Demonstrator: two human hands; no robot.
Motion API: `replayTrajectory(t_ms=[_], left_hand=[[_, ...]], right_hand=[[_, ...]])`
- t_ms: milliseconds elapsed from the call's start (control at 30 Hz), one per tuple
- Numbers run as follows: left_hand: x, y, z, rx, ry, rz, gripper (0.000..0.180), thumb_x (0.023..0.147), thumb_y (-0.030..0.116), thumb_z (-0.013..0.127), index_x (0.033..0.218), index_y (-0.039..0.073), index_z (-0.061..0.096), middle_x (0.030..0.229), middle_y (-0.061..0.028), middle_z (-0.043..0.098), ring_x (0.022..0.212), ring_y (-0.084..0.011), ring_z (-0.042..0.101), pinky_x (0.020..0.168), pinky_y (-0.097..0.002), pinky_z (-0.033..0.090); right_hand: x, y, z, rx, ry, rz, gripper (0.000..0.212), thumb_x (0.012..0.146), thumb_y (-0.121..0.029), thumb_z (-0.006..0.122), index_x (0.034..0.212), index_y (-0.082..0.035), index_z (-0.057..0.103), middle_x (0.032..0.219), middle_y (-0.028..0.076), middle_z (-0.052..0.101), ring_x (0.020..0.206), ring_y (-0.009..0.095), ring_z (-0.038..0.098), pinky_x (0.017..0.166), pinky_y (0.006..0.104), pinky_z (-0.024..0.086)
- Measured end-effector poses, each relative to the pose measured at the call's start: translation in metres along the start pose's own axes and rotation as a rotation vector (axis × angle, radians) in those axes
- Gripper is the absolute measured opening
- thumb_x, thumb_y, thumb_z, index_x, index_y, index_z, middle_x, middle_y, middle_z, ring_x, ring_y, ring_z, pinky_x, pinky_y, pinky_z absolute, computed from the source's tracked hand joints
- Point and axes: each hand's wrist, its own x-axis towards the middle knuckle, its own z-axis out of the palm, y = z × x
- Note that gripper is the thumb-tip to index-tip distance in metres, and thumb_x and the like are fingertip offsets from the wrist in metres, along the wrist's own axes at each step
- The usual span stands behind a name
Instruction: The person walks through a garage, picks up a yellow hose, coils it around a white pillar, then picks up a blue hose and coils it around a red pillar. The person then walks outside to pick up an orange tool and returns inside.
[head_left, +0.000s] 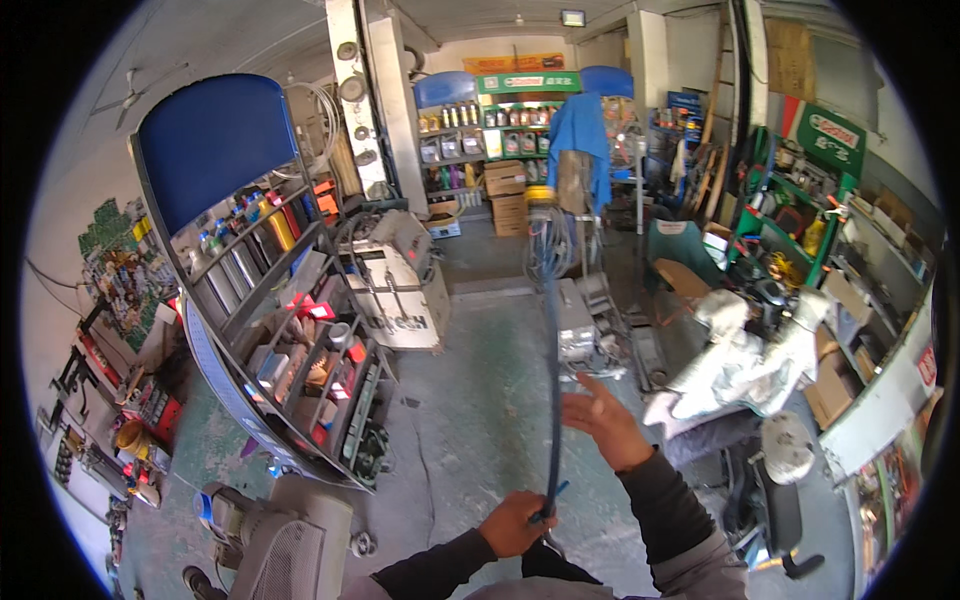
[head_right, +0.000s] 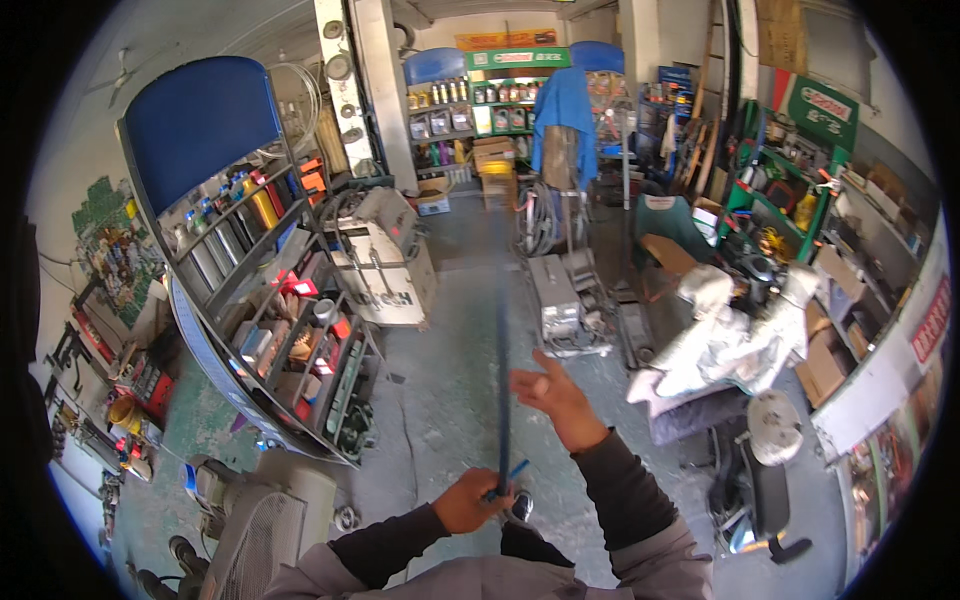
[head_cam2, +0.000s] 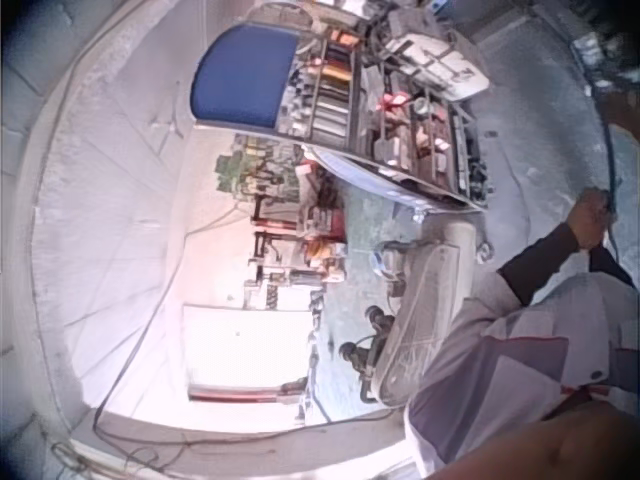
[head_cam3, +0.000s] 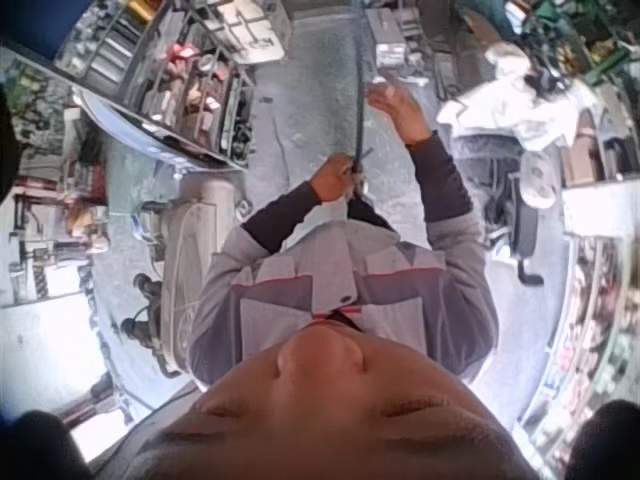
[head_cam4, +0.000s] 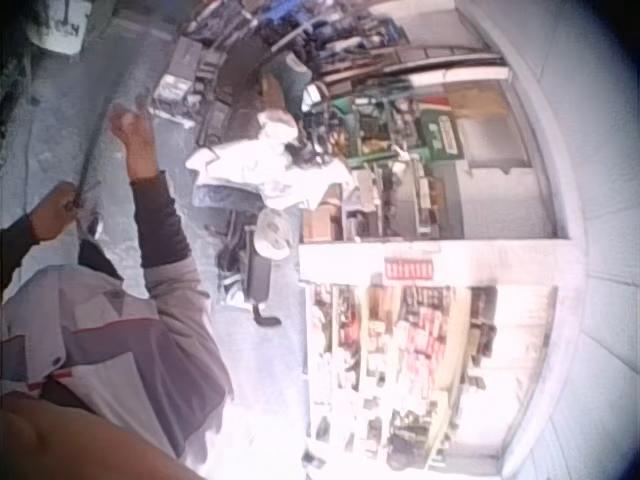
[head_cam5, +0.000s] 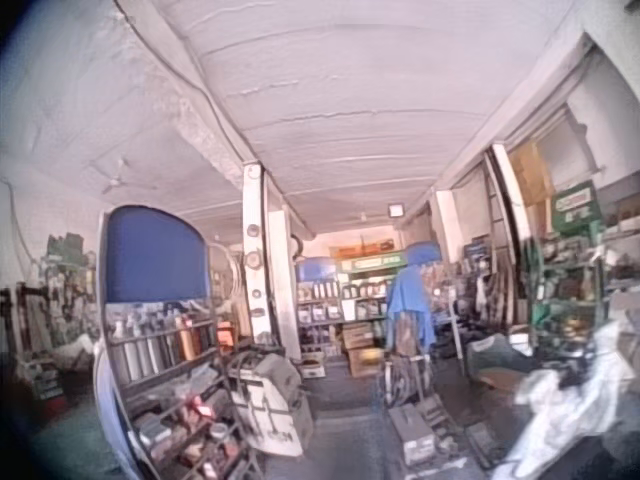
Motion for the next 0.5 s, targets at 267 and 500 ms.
replayTrajectory(t_ms=[267, 500], left_hand=[[0.141, -0.093, -0.135, 0.153, 0.03, -0.111, 0.016, 0.088, 0.02, 0.068, 0.092, 0.005, 0.064, 0.087, -0.015, 0.066, 0.088, -0.0382, 0.061, 0.081, -0.0449, 0.046], [0.26, -0.216, -0.229, 0.072, 0.071, -0.184, 0.027, 0.095, 0.025, 0.066, 0.114, 0.006, 0.064, 0.101, -0.0153, 0.066, 0.099, -0.0327, 0.061, 0.087, -0.0412, 0.047]], right_hand=[[0.21, -0.064, -0.032, 0.725, -0.116, -0.366, 0.071, 0.104, -0.059, 0.025, 0.138, -0.002, 0.048, 0.059, 0.005, 0.051, 0.041, 0.016, 0.039, 0.041, 0.0338, 0.036], [0.383, -0.078, -0.103, 0.448, 0.22, -0.664, 0.046, 0.109, -0.044, 0.033, 0.105, -0.004, 0.055, 0.055, -0.003, 0.032, 0.039, 0.007, 0.025, 0.036, 0.0255, 0.022]])
